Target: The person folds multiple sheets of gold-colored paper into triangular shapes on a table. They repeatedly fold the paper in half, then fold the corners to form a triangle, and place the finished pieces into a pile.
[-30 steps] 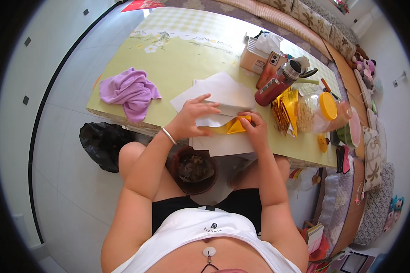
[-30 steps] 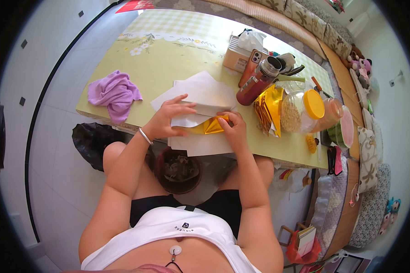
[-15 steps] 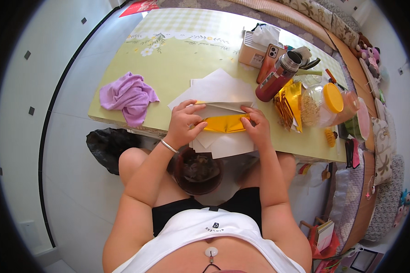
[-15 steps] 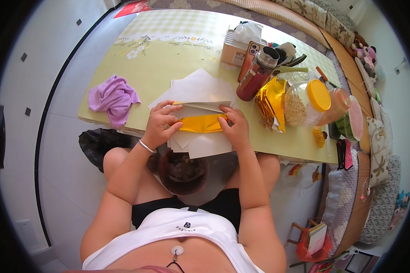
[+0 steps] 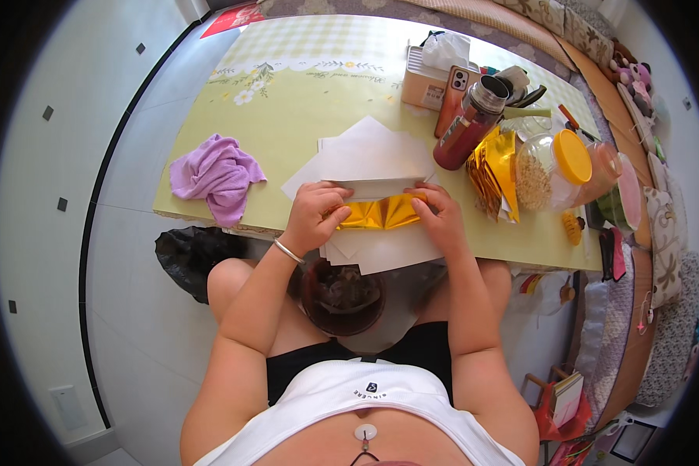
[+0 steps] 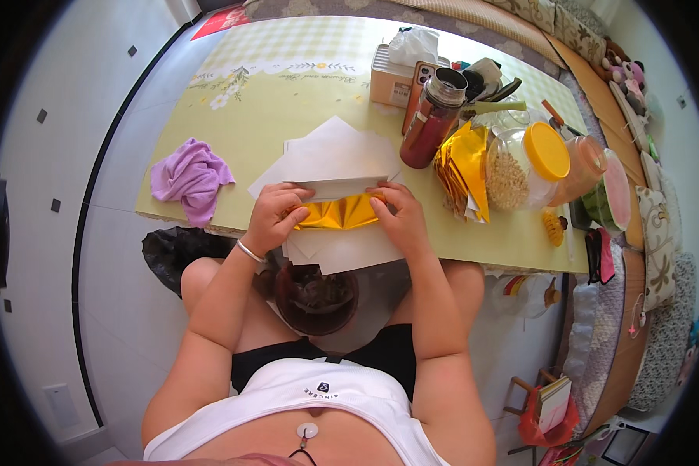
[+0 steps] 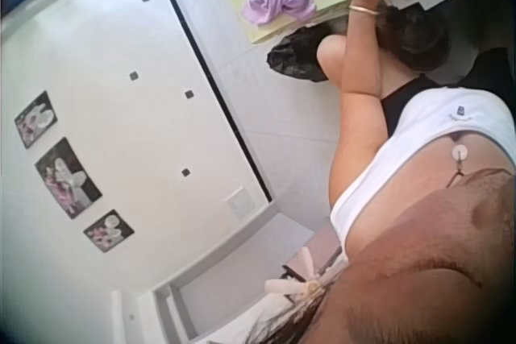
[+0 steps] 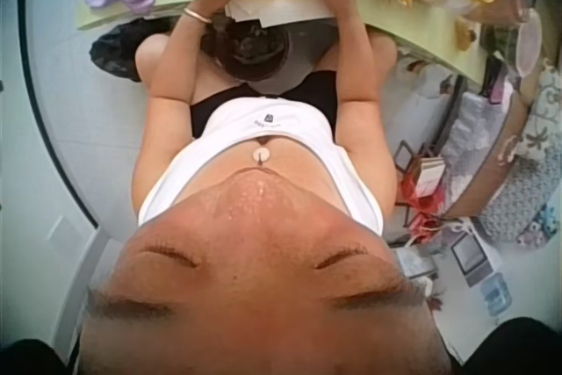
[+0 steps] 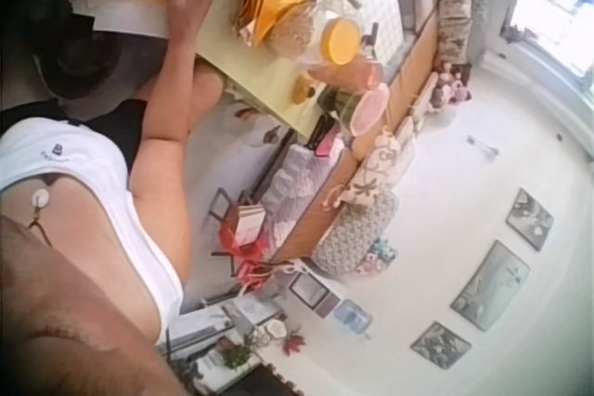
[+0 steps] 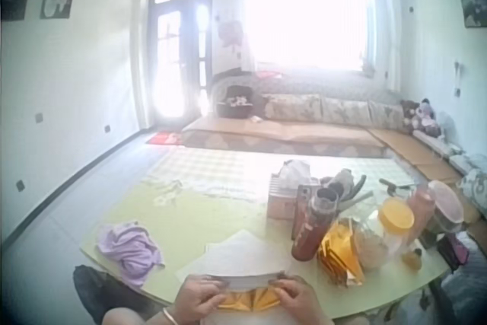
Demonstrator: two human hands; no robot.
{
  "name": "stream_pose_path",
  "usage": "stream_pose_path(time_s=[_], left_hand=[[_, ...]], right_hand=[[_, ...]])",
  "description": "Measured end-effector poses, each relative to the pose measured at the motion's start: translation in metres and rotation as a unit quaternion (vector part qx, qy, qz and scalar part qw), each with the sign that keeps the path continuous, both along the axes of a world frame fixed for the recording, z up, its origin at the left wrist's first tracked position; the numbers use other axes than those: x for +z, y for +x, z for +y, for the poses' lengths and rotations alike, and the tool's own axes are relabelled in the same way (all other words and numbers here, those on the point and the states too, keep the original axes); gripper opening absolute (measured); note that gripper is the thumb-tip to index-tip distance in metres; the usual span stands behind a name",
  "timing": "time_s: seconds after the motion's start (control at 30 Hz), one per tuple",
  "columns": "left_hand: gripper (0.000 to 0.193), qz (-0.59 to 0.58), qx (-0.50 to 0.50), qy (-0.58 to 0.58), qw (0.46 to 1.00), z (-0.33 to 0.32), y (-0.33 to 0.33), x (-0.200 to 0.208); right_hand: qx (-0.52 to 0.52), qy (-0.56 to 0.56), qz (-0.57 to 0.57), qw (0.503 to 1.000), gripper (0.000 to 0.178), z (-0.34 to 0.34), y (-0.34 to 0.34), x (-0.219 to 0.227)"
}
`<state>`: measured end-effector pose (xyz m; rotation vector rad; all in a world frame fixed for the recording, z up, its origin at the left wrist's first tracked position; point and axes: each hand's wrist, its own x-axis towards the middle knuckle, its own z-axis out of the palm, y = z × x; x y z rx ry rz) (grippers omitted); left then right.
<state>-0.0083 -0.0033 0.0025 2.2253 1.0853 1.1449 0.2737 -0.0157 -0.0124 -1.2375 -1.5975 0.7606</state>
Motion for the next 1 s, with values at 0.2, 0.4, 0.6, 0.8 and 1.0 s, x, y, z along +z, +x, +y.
stream_pose_path(time_s=[0.2, 0.4, 0.6, 0.8, 1.0], left_hand=[[0.018, -0.067, 0.104, -0.065, 0.99, -0.002, 0.008, -0.007], [0.028, 0.033, 0.204, -0.024, 0.978, 0.008, 0.011, -0.014], [0.036, 0.066, 0.233, -0.004, 0.97, 0.013, 0.014, -0.014], [0.023, 0.148, 0.289, 0.05, 0.945, 0.006, 0.025, 0.007], [0.057, 0.166, 0.001, 0.134, 0.977, -0.024, 0.047, 0.0]], right_hand=[[-0.058, 0.028, -0.059, 0.996, 0.013, 0.004, -0.007, 0.005], [-0.132, 0.131, -0.198, 0.962, 0.021, 0.015, -0.018, 0.002], [-0.143, 0.119, -0.212, 0.959, 0.02, 0.016, -0.018, -0.001], [-0.14, 0.102, -0.221, 0.96, 0.019, 0.016, -0.017, 0.001], [-0.143, 0.11, -0.228, 0.957, 0.02, 0.016, -0.02, -0.001]])
